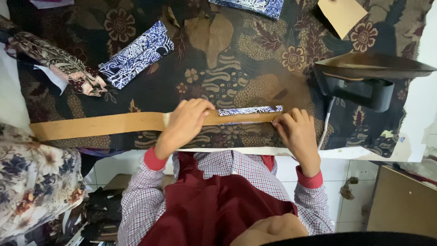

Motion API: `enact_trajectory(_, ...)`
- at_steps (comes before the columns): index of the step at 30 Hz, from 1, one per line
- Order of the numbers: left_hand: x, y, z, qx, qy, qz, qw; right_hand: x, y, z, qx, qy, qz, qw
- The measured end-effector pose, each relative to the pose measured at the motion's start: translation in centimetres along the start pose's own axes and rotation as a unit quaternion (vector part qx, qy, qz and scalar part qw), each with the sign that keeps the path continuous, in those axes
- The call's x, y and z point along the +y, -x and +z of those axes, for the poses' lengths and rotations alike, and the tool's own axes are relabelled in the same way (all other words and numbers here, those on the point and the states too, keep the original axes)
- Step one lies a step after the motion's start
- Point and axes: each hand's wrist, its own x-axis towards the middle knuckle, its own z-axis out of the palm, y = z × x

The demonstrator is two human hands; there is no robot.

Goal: The person irons small rectangular pieces of patterned fabric on a table. They repeatedly place a piece on a long cardboard guide, press it with an iron, and set it aside. The person handles multiple pieces one at a time throughout the clip.

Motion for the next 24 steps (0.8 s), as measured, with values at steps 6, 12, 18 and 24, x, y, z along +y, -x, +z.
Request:
enact_trajectory(6,2.1,0.3,-8.0,0.047,0.010,-0.097,0.994,0.0,-0.1,-0.9,-0.011,0.027,0.021,0.999)
enact_trajectory(12,2.0,-2.6,-7.1,0.172,-0.005,-0.047,0.984,-0.7,0.0,-0.9,0.047,0.020,0.021,0.998)
enact_trajectory(18,2.5,-5.1,-0.3,0.215,-0.097,0.085,0.968,-1.4,0.3,-0.3,0.041,-0.021,-0.051,0.998)
enact_trajectory(24,3.0,-4.8,4.5,0.082,-0.119,0.249,0.958,-2.4,-0.2,0.8,0.076,0.001,-0.052,0.996)
